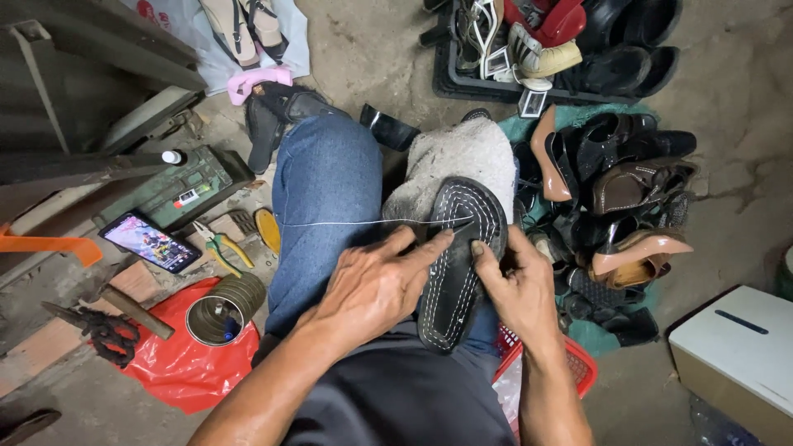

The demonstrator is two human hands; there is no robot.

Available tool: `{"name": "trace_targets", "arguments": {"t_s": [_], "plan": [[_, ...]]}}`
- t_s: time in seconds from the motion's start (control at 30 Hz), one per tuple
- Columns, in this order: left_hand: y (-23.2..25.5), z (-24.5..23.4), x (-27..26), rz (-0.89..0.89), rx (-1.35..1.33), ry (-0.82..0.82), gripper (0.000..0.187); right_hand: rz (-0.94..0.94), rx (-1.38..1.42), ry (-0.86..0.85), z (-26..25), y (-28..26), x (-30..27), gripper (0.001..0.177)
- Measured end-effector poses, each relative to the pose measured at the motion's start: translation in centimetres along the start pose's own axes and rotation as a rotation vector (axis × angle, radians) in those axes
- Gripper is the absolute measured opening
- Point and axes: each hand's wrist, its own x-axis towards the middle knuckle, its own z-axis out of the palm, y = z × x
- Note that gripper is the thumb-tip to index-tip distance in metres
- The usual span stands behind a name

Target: Hand-stitching the sole of a shoe using a needle and thread in a repair shop environment.

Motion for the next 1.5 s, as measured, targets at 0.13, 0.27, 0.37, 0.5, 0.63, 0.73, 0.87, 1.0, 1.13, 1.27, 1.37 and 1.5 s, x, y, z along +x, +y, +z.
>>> {"name": "trace_targets", "arguments": {"t_s": [0.13,0.27,0.37,0.5,0.63,0.73,0.87,1.0,1.13,1.27,1.37,1.5], "plan": [[1.3,-3.0,1.9,-0.033,-0.014,-0.138,0.048,-0.062,-0.092,0.019,0.4,-1.8,-0.5,0.019],[1.6,-4.1,4.2,0.002,0.145,-0.356,0.053,-0.225,-0.257,0.093,0.5,-1.3,-0.4,0.022],[1.5,-2.8,5.5,-0.043,0.291,-0.518,0.059,-0.283,-0.311,0.042,0.0,-0.5,-0.3,0.025],[0.3,-1.3,5.9,-0.018,0.257,-0.499,0.047,-0.299,-0.474,0.066,0.7,1.8,-0.4,0.033],[-0.2,-0.4,5.6,-0.036,0.264,-0.499,0.047,-0.18,-0.466,0.021,0.5,1.4,-0.4,0.035],[-2.0,0.4,4.6,0.01,0.284,-0.428,0.076,-0.214,-0.497,0.004,0.9,-0.3,-0.5,0.032],[-2.1,-1.7,2.1,0.086,0.284,-0.19,0.044,-0.144,-0.457,-0.015,2.6,-3.7,-0.8,0.035],[-1.5,0.6,0.4,-0.014,0.477,0.022,0.018,-0.143,-0.441,-0.164,3.0,-5.1,-0.8,0.038],[-0.8,1.9,0.0,-0.035,0.566,0.195,0.008,-0.123,-0.075,-0.186,0.9,-3.6,-1.0,0.034],[-1.1,0.9,0.3,-0.151,0.447,-0.116,0.035,-0.359,-0.295,0.201,-2.8,2.6,-0.4,0.018],[-1.5,-0.8,0.6,-0.137,0.278,-0.197,0.042,-0.525,-0.541,0.294,-3.2,2.8,0.2,0.025],[-2.7,-1.2,0.7,-0.047,0.208,-0.03,0.005,-0.656,-0.432,0.095,0.0,-2.2,1.7,0.039]]}}
